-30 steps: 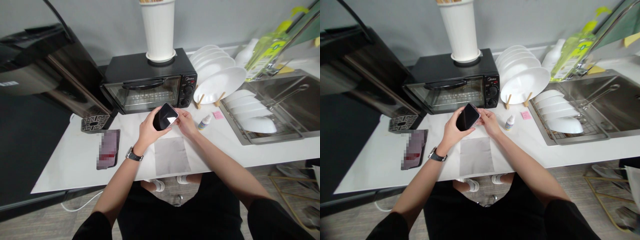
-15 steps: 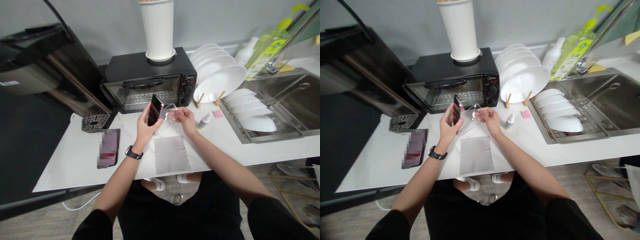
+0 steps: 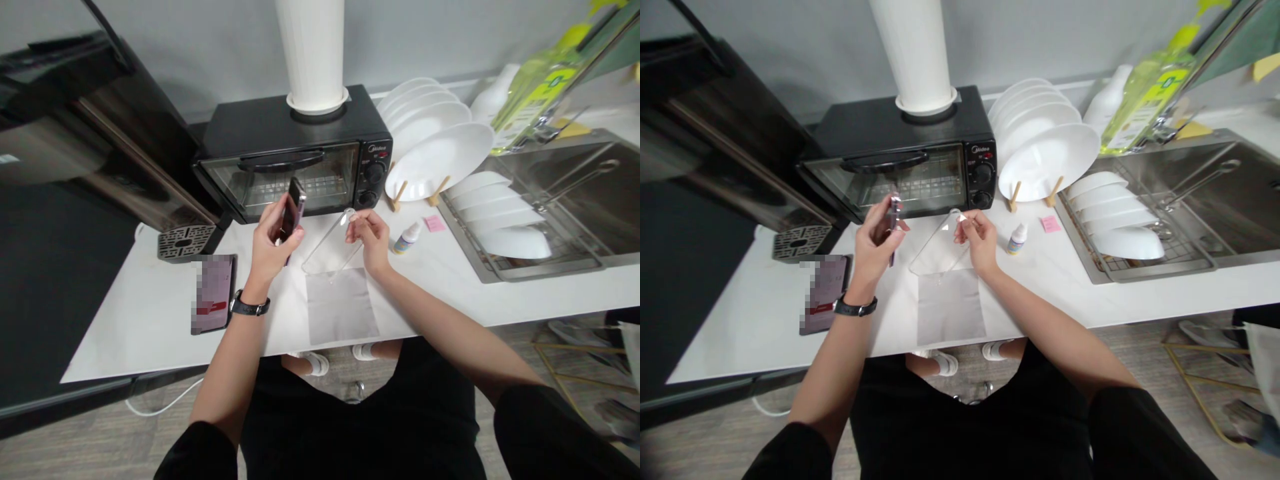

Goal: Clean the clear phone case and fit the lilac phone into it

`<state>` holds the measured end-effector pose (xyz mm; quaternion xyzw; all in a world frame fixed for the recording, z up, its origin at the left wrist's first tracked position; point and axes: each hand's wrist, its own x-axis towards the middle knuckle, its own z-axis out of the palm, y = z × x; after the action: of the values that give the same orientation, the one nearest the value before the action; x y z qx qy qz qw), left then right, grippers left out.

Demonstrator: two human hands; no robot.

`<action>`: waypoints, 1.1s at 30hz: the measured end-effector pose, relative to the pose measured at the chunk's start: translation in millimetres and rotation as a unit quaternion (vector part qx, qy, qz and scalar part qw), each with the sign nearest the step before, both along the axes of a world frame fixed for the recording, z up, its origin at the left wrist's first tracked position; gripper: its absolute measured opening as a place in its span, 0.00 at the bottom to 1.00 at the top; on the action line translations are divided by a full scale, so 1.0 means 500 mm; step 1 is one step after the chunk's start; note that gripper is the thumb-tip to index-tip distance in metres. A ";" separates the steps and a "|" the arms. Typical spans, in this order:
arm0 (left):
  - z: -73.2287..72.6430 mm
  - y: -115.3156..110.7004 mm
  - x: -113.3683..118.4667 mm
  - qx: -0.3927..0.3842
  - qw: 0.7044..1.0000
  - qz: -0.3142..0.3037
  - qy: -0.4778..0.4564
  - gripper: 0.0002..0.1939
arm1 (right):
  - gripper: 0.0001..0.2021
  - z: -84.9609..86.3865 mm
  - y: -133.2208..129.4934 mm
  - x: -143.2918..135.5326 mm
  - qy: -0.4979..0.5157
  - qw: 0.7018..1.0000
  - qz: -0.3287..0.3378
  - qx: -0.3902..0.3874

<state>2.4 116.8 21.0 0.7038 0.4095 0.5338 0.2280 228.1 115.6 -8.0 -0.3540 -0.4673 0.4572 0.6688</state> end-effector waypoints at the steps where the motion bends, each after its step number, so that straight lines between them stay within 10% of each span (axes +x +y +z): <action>1: 0.000 -0.001 0.003 -0.004 0.999 0.011 0.048 0.40 | 0.22 0.001 -0.001 0.000 0.001 1.000 0.006 0.007; 8: -0.032 -0.007 0.041 -0.066 0.964 0.029 0.258 0.39 | 0.22 0.004 -0.007 -0.001 -0.005 0.999 0.014 0.037; 33: -0.105 0.049 0.036 -0.032 0.938 -0.086 0.333 0.39 | 0.27 -0.002 0.001 -0.007 -0.040 0.998 0.045 -0.031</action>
<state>20.7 141.4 -31.6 0.8664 0.4163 0.2339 0.1459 224.7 116.2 -8.9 -0.3709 -0.4949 0.4864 0.6172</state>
